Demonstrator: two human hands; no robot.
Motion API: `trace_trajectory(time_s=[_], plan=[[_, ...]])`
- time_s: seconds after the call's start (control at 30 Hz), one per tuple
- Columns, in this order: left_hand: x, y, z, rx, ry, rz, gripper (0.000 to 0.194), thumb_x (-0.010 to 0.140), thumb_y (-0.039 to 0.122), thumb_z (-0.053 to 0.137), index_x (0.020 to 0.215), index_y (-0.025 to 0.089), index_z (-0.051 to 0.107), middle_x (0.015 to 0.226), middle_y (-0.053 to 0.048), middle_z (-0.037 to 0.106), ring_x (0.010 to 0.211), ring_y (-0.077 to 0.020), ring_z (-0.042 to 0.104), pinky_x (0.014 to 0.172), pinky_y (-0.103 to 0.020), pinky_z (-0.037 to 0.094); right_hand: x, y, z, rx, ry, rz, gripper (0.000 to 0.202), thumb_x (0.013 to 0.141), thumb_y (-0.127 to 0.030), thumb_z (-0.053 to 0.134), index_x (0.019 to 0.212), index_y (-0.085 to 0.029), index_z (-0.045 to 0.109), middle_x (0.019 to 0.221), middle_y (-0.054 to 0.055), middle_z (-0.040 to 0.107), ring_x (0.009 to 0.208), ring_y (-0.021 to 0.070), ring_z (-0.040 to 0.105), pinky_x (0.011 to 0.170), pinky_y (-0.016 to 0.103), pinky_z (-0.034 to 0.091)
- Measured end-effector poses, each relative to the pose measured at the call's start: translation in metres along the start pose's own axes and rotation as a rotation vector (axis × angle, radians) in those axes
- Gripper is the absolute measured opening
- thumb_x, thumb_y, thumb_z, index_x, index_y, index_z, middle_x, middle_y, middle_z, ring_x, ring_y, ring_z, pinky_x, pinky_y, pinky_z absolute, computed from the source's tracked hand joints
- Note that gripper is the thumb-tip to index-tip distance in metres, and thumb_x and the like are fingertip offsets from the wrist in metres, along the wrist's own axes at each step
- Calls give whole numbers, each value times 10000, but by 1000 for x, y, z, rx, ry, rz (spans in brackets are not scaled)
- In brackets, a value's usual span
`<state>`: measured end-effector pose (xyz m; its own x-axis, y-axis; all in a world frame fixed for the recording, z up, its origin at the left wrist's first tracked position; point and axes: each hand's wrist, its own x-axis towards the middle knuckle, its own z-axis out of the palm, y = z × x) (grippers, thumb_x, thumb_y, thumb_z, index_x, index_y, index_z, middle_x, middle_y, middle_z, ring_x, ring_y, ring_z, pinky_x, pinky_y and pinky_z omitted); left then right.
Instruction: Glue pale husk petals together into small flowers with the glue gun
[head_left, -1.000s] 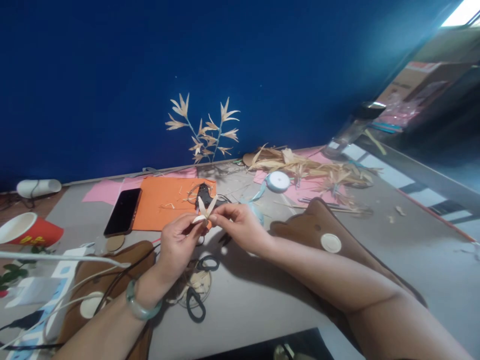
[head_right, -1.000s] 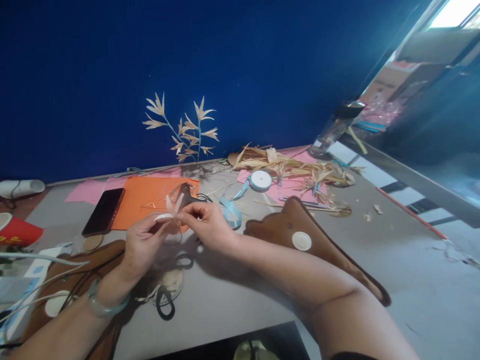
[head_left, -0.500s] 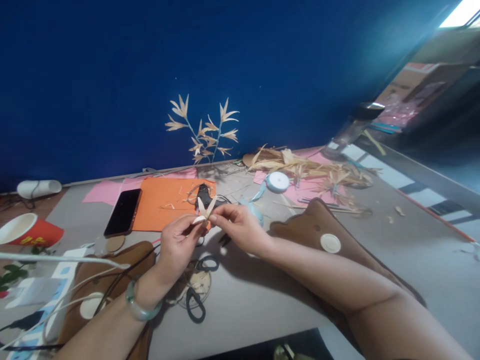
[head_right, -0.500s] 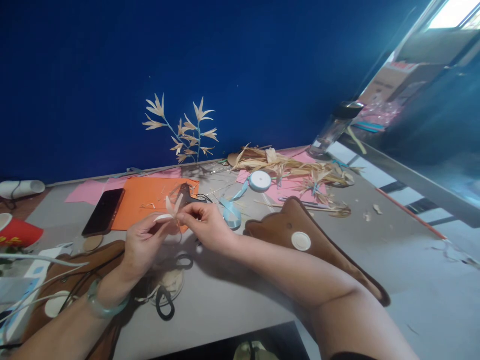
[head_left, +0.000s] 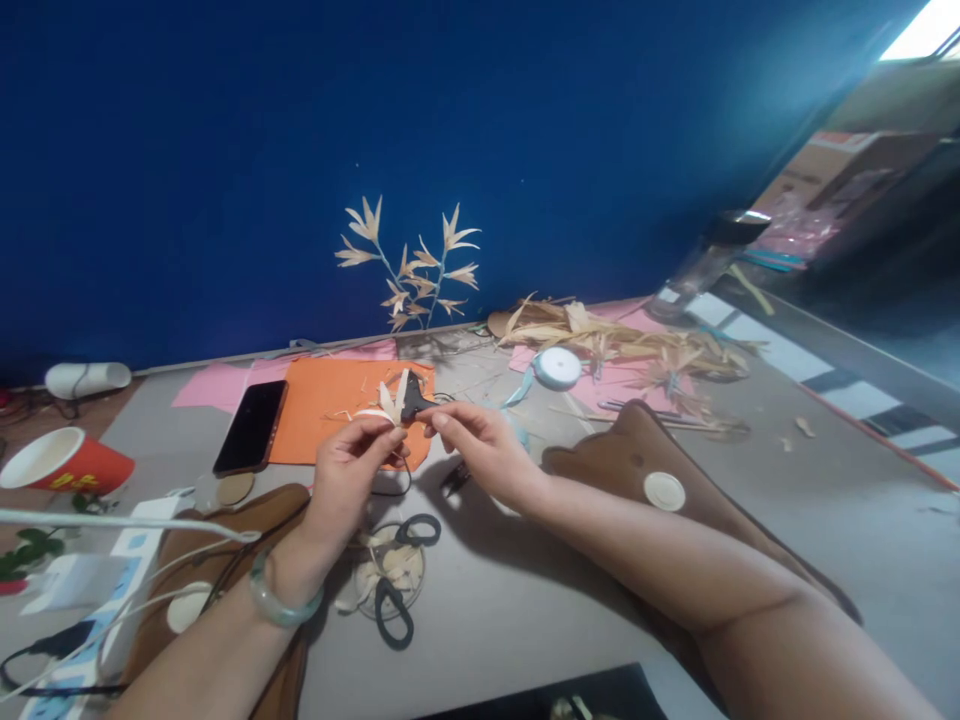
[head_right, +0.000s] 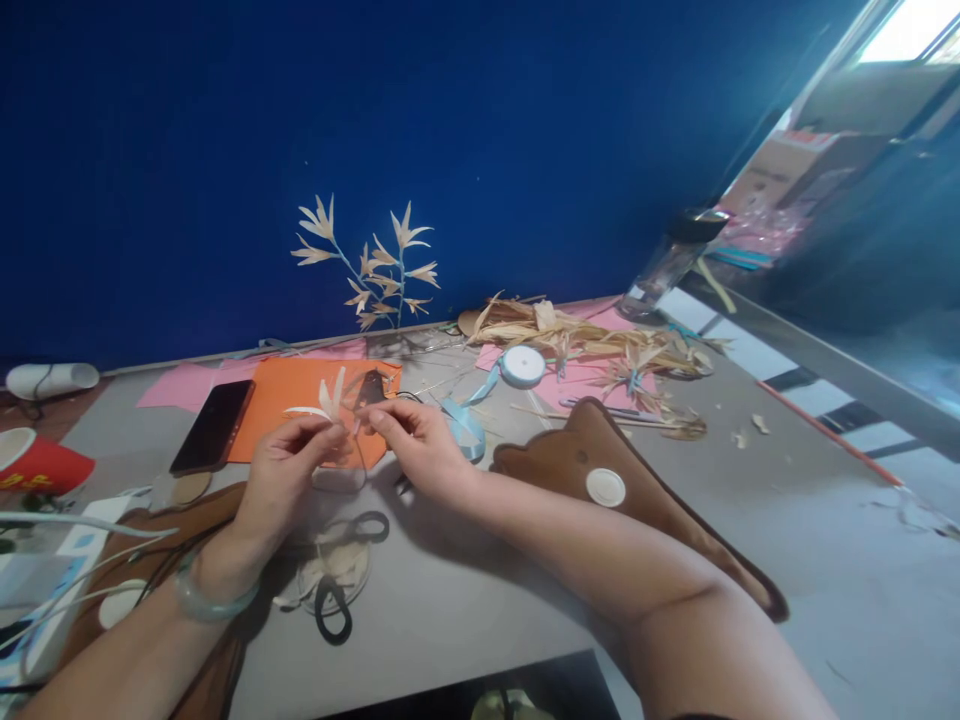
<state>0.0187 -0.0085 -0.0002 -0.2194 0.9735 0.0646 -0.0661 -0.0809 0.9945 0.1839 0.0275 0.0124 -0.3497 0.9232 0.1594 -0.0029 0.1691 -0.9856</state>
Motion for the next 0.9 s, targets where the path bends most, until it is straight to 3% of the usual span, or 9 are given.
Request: trace_trajectory(time_s=[0.2, 0.4, 0.57, 0.77, 0.9], plan=[[2, -3, -4, -50, -34, -23, 196, 735, 327, 730, 768, 146, 665, 686, -14, 645, 610, -105, 596, 568, -211, 504, 2, 0, -2, -82, -25, -36, 135, 801, -283, 642, 763, -181, 721, 782, 35, 704, 745, 144, 599, 725, 286, 466], [1, 4, -1, -33, -27, -11, 200, 715, 330, 731, 694, 151, 645, 636, 1, 605, 554, -90, 537, 524, -203, 462, 0, -1, -3, -37, -66, -37, 101, 717, -270, 704, 679, -179, 681, 727, 21, 671, 694, 139, 576, 688, 280, 460], [0, 10, 1, -20, -19, 8, 206, 698, 324, 735, 644, 150, 639, 622, 4, 591, 565, -93, 518, 531, -211, 444, 0, 0, -2, 35, -72, 34, 156, 811, -287, 570, 719, -169, 614, 689, 5, 607, 652, 119, 523, 662, 260, 428], [2, 9, 1, -7, 18, -3, 195, 672, 315, 751, 644, 149, 653, 640, 7, 590, 568, -88, 504, 557, -217, 430, 1, 2, -1, 84, -125, 21, 228, 826, -201, 388, 605, -203, 442, 596, -2, 553, 590, 125, 480, 603, 264, 413], [2, 9, 1, -33, 34, -29, 213, 642, 330, 769, 658, 152, 654, 634, 13, 588, 594, -99, 511, 567, -222, 433, 1, -2, -2, 13, -175, 41, 277, 868, -290, 448, 638, -177, 555, 627, 7, 614, 543, 106, 485, 561, 244, 416]])
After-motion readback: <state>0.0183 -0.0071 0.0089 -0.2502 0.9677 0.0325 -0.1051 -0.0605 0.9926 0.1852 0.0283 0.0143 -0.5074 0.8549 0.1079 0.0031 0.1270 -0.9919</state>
